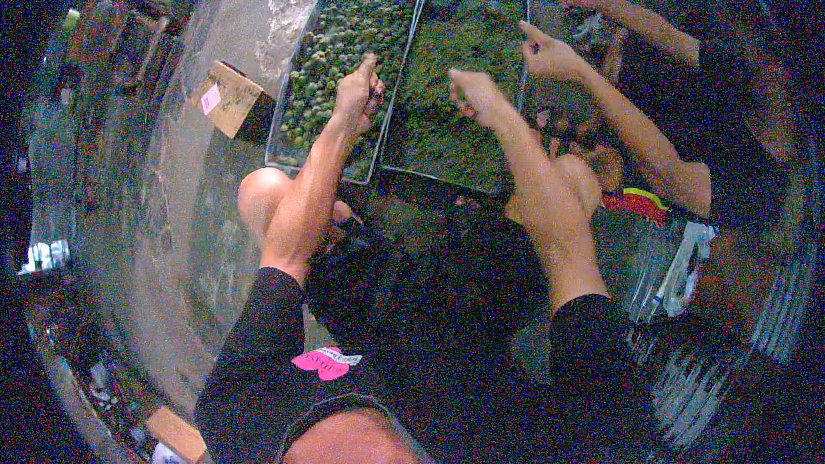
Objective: The person peels small green fruits by hand and places the peels into a tray. The peeled fruits are placed into a separate tray. The task is performed while sitting on the floor.
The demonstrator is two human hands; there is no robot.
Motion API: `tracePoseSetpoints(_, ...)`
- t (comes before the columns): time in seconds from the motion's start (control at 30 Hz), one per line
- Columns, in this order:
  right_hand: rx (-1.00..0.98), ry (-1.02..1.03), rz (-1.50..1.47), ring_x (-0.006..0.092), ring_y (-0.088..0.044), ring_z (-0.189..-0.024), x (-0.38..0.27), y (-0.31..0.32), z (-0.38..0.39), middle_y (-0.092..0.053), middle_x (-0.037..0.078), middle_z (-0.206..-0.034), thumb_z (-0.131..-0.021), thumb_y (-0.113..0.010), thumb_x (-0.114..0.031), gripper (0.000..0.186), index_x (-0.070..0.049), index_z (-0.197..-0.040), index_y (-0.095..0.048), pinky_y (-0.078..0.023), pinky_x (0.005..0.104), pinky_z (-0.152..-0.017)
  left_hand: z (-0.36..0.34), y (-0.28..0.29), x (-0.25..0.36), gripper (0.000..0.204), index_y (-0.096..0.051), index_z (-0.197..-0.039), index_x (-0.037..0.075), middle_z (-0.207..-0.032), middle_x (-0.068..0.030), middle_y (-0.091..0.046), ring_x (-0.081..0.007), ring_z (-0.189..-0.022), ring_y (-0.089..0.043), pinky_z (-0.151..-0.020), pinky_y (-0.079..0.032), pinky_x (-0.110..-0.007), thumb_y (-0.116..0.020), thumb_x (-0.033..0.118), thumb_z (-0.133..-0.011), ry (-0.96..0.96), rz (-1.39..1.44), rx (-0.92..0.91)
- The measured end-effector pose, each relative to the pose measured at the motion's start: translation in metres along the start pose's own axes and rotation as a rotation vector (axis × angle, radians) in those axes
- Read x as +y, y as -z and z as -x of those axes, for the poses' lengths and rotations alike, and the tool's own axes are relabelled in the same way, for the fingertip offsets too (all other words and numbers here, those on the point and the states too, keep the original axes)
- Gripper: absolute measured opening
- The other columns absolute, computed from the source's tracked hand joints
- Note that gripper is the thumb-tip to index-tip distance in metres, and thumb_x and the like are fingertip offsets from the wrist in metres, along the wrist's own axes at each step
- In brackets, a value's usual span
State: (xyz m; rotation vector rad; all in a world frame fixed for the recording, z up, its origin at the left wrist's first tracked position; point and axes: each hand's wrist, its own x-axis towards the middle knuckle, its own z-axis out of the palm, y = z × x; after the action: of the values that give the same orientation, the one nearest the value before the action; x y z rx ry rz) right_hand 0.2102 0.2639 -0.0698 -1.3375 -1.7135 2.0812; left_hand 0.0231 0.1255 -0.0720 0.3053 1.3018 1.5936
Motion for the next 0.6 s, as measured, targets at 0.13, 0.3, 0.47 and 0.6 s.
tracePoseSetpoints(0.13, -0.038, -0.109, 0.236, 0.0135, -0.048, -0.054, 0.086, -0.071, -0.041, -0.052, 0.004, -0.068, -0.084, -0.05, -0.034, 0.029, -0.006, -0.083, -0.055, -0.036, 0.0277, -0.044, -0.005, 0.062, -0.03, 0.039, -0.051, -0.07, 0.007, -0.057, -0.0056, -0.051, -0.0139, -0.041, -0.046, -0.034, -0.036, -0.025, -0.05, 0.043, -0.086, 0.022, -0.073, 0.25)
tracePoseSetpoints(0.3, -0.145, -0.135, -0.311, 0.0239, -0.059, -0.07, 0.133, -0.154, -0.066, -0.054, 0.012, -0.092, -0.086, -0.052, -0.021, 0.036, -0.006, -0.118, -0.043, -0.05, 0.0355, -0.058, 0.004, 0.105, -0.017, 0.054, -0.04, -0.121, 0.002, -0.122, -0.0132, -0.042, -0.0252, -0.113, -0.041, -0.092, -0.034, -0.049, -0.046, 0.044, -0.086, 0.007, -0.118, 0.462)
tracePoseSetpoints(0.47, 0.018, 0.078, 0.779, 0.038, -0.051, -0.099, 0.197, -0.126, -0.129, -0.047, 0.025, -0.112, -0.074, -0.065, -0.019, 0.069, -0.004, -0.13, -0.027, -0.043, 0.0397, -0.085, 0.015, 0.118, 0.016, 0.055, -0.037, -0.125, -0.004, -0.118, -0.0166, -0.048, -0.0224, -0.107, -0.046, -0.089, -0.036, -0.033, -0.052, 0.031, -0.086, -0.106, -0.377, 0.445)
tracePoseSetpoints(0.6, 0.24, 0.092, 1.035, 0.0395, -0.046, -0.107, 0.186, -0.096, -0.149, -0.033, 0.027, -0.125, -0.073, -0.066, -0.018, 0.073, -0.004, -0.132, -0.024, -0.043, 0.0425, -0.086, 0.027, 0.097, 0.037, 0.042, -0.04, -0.125, -0.001, -0.124, -0.0098, -0.046, -0.0208, -0.115, -0.043, -0.093, -0.038, -0.036, -0.049, 0.018, -0.088, -0.151, -0.297, 0.292)
